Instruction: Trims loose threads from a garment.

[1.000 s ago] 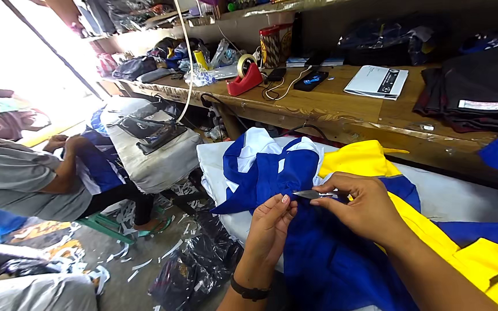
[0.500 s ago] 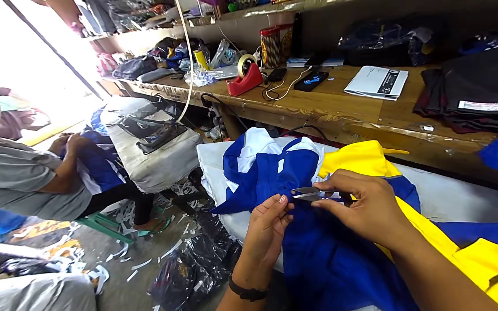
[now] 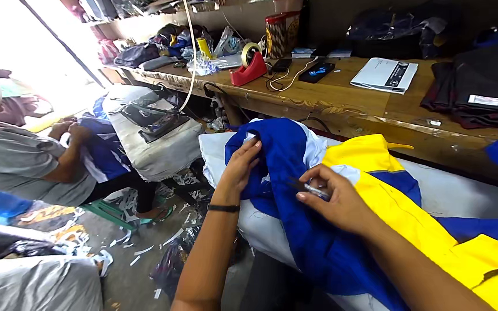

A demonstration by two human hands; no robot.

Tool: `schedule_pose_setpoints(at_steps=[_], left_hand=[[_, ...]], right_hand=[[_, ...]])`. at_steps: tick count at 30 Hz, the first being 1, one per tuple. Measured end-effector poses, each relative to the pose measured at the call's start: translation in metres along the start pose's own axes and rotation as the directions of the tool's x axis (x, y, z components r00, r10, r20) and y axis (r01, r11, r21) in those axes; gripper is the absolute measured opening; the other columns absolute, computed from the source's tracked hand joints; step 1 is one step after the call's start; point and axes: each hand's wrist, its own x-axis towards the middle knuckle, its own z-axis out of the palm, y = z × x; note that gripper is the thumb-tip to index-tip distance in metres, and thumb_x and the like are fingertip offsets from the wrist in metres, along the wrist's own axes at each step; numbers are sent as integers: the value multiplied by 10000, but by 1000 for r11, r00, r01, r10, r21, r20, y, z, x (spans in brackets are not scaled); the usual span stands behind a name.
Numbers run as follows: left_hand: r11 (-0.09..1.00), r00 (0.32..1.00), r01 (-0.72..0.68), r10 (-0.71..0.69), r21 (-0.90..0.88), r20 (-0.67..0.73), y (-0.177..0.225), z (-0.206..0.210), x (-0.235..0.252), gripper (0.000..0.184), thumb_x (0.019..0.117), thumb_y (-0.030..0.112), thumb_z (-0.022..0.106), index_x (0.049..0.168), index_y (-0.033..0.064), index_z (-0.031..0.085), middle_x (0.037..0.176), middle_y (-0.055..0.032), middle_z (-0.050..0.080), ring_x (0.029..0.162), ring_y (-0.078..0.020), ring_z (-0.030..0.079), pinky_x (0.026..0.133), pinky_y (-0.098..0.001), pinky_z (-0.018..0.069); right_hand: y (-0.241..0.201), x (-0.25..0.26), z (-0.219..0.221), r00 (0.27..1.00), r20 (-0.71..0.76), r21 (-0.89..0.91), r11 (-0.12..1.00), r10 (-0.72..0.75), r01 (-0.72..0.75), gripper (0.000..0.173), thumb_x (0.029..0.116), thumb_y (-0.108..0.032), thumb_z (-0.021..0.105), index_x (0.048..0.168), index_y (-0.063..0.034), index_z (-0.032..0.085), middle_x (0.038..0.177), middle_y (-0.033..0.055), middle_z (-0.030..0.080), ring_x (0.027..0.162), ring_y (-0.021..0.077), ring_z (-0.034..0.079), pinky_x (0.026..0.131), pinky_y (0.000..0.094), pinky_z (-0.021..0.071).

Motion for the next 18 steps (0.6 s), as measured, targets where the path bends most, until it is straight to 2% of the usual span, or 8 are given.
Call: schedule_pose_setpoints(at_steps=[3, 5, 8, 10, 12, 14, 16, 18], left_hand=[[996, 997, 42, -46, -76, -54, -23, -9, 0, 308, 1088, 267, 452, 1366, 165, 537, 1097, 49, 682, 971, -47, 659, 891, -265, 547], [988, 980, 83, -105, -131, -172, -29, -6, -13, 286, 1112, 294, 386, 1221, 129, 593, 980, 39, 687, 875, -56, 672, 826, -263, 567], [976, 935, 138, -184, -166, -303, -40, 1, -47, 443, 1133, 319, 278, 1197, 26, 605, 964, -30, 694, 834, -109, 691, 803, -301, 581], [991, 956, 108, -125, -80, -266, -50, 4, -71, 462, 1120, 268, 242, 1193, -23, 594, 999, -47, 686, 889, -105, 684, 854, -303, 564], [996, 980, -8, 26, 92, -197, -59, 7, -87, 310, 1042, 147, 414, 1119, -38, 651, 1007, -27, 694, 936, -61, 665, 893, -277, 550], [971, 970, -124, 162, 204, -180, -65, 9, -93, 137, 972, 69, 605, 973, -11, 716, 948, -5, 719, 892, -31, 677, 851, -246, 575], [970, 956, -157, 197, 186, -217, -62, 11, -98, 127, 969, 40, 623, 882, 29, 715, 824, 34, 711, 774, -10, 664, 766, -225, 570], [993, 963, -113, 120, 45, -241, -47, 15, -106, 170, 1013, 28, 556, 898, 52, 679, 751, 40, 707, 694, -28, 680, 723, -225, 593]], right_hand=[[17, 3, 18, 973, 179, 3, 989, 145, -148, 404, 939, -381, 705, 1188, -70, 636, 788, -49, 577, 652, 12, 527, 615, 191, 461], [22, 5, 22, 964, 195, 46, 980, 182, -194, 385, 954, -345, 696, 1205, -57, 646, 775, -61, 570, 631, -6, 513, 604, 164, 448], [24, 5, 21, 976, 165, 86, 984, 143, -158, 433, 957, -333, 692, 1288, -59, 642, 760, -66, 574, 621, -17, 501, 602, 151, 441], [22, 5, 20, 978, 178, 123, 983, 111, -134, 423, 955, -306, 694, 1296, -62, 640, 733, -73, 568, 612, -18, 501, 599, 148, 442], [17, 4, 19, 975, 195, 161, 977, 111, -143, 338, 959, -253, 692, 1238, -64, 664, 719, -80, 568, 612, -16, 507, 600, 148, 443], [11, 2, 19, 978, 176, 159, 978, 109, -137, 244, 952, -212, 700, 1159, -84, 677, 696, -79, 569, 594, -7, 511, 573, 154, 436], [7, 0, 16, 990, 121, 49, 996, 68, -75, 256, 924, -256, 725, 1140, -134, 660, 712, -71, 565, 599, 18, 524, 569, 192, 456], [0, -3, 14, 999, 53, -117, 993, -2, 8, 324, 888, -371, 740, 1141, -193, 643, 749, -92, 564, 621, 15, 526, 569, 212, 454]])
